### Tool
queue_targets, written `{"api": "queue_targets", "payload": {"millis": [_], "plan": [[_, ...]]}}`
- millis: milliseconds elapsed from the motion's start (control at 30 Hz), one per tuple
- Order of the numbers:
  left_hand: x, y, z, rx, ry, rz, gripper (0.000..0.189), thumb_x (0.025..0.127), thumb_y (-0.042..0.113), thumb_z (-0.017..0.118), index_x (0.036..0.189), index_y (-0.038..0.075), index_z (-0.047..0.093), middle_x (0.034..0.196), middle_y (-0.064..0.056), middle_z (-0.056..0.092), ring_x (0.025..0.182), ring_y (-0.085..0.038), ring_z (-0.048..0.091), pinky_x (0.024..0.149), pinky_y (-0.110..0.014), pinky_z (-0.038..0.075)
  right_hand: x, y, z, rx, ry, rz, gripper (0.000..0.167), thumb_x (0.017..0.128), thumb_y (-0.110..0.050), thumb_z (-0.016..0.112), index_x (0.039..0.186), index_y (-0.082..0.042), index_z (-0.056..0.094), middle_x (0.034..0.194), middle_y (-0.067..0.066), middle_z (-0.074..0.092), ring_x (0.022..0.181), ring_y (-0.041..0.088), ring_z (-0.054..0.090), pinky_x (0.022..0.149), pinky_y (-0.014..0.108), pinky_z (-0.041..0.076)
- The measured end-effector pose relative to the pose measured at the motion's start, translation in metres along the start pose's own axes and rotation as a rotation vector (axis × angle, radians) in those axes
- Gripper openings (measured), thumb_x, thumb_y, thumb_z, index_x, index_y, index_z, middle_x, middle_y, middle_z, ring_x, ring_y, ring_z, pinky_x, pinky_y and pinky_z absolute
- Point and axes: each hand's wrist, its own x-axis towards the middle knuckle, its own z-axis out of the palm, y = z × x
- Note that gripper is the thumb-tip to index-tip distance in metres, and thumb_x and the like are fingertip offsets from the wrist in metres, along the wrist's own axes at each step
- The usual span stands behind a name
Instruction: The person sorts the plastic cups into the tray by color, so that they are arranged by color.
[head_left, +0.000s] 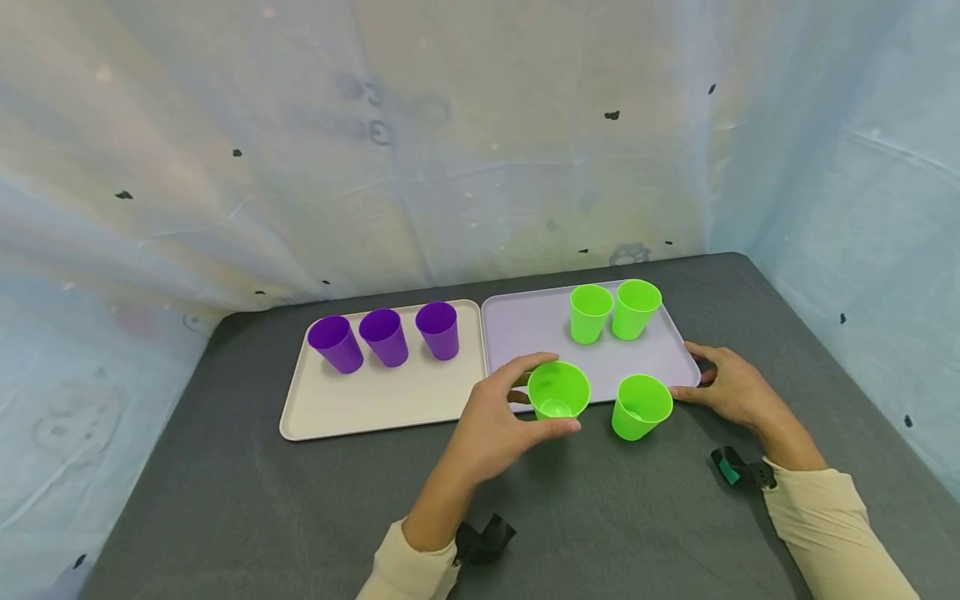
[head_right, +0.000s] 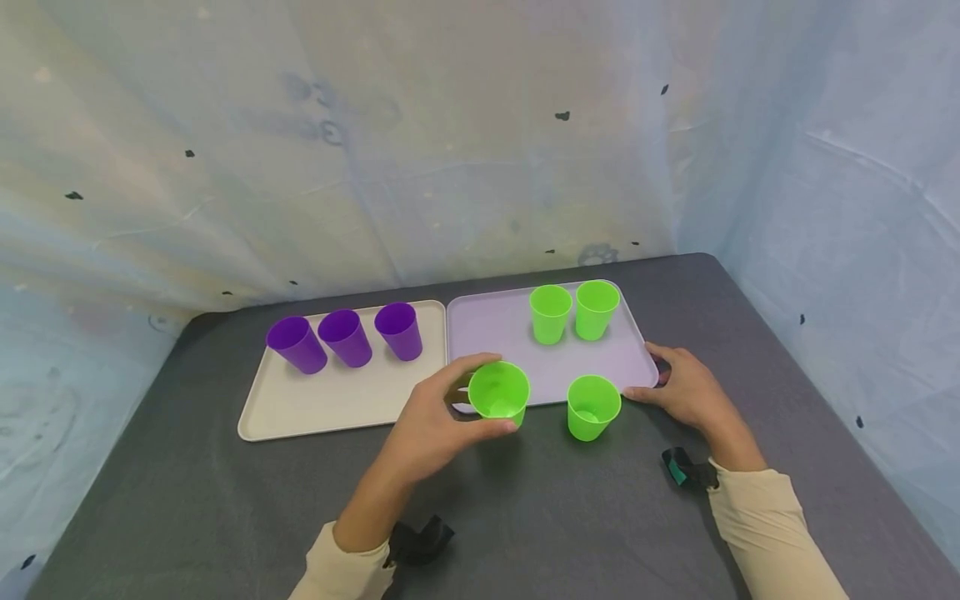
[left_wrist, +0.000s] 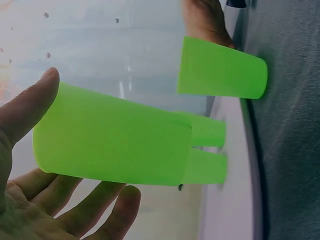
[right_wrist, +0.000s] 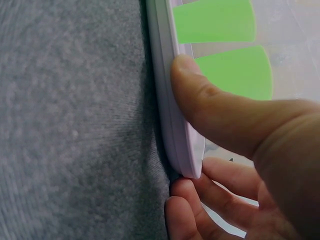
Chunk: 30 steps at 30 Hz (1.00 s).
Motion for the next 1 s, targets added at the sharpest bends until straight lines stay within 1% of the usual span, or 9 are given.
{"api": "queue_targets", "payload": {"millis": [200,267,400,600,733,867,1000], "plan": [[-0.004,0.008,-0.01,0.006,0.034,0.031,0.069,0.072,0.026,0.09,0.134,0.034,0.059,0.121,0.016,0.066,0.111,-0.005,0.061,0.095,-0.036,0.054,0.0,0.0,-0.001,0.004,-0.005,0.004,0.102,0.082,-0.056,0.076,0.15,0.008,0.033,0.125,0.033,0.05,0.096,0.034,0.057,0.066,0.029,0.043],[-0.005,0.01,-0.013,0.005,0.047,0.043,0.069,0.072,0.026,0.09,0.134,0.033,0.059,0.12,0.015,0.066,0.111,-0.004,0.062,0.095,-0.037,0.054,0.0,0.0,-0.001,0.004,-0.006,0.002,0.102,0.082,-0.056,0.076,0.15,0.008,0.033,0.125,0.033,0.05,0.096,0.034,0.057,0.066,0.029,0.043],[-0.007,0.014,-0.018,0.003,0.058,0.065,0.069,0.072,0.025,0.09,0.134,0.032,0.059,0.121,0.013,0.067,0.111,-0.005,0.062,0.093,-0.034,0.054,0.001,0.001,0.0,0.002,-0.005,-0.007,0.101,0.083,-0.054,0.076,0.15,0.008,0.033,0.126,0.033,0.05,0.096,0.034,0.057,0.067,0.029,0.044],[-0.009,0.014,-0.02,0.005,0.057,0.068,0.07,0.073,0.024,0.09,0.135,0.03,0.059,0.12,0.012,0.068,0.111,-0.005,0.062,0.092,-0.034,0.054,0.0,0.002,0.001,0.008,-0.002,-0.006,0.101,0.083,-0.055,0.076,0.15,0.008,0.033,0.127,0.033,0.049,0.097,0.035,0.058,0.067,0.03,0.044],[-0.009,0.014,-0.02,0.012,0.06,0.06,0.07,0.072,0.023,0.091,0.134,0.03,0.06,0.119,0.013,0.068,0.111,-0.005,0.062,0.092,-0.031,0.054,0.001,0.001,0.002,0.009,-0.001,-0.005,0.101,0.083,-0.054,0.076,0.15,0.007,0.034,0.127,0.033,0.049,0.097,0.034,0.058,0.067,0.03,0.044],[-0.008,0.014,-0.02,0.008,0.059,0.059,0.07,0.072,0.023,0.09,0.134,0.03,0.06,0.12,0.013,0.067,0.111,-0.005,0.062,0.092,-0.033,0.054,0.001,0.001,0.002,0.006,-0.001,-0.004,0.1,0.083,-0.054,0.076,0.15,0.007,0.034,0.128,0.033,0.048,0.098,0.035,0.058,0.068,0.03,0.045],[-0.008,0.015,-0.02,0.007,0.055,0.074,0.07,0.072,0.023,0.09,0.135,0.03,0.059,0.12,0.013,0.067,0.112,-0.005,0.062,0.093,-0.035,0.054,0.0,0.002,0.001,0.008,-0.002,-0.001,0.1,0.083,-0.054,0.075,0.151,0.007,0.033,0.129,0.034,0.047,0.099,0.036,0.058,0.069,0.031,0.045]]}}
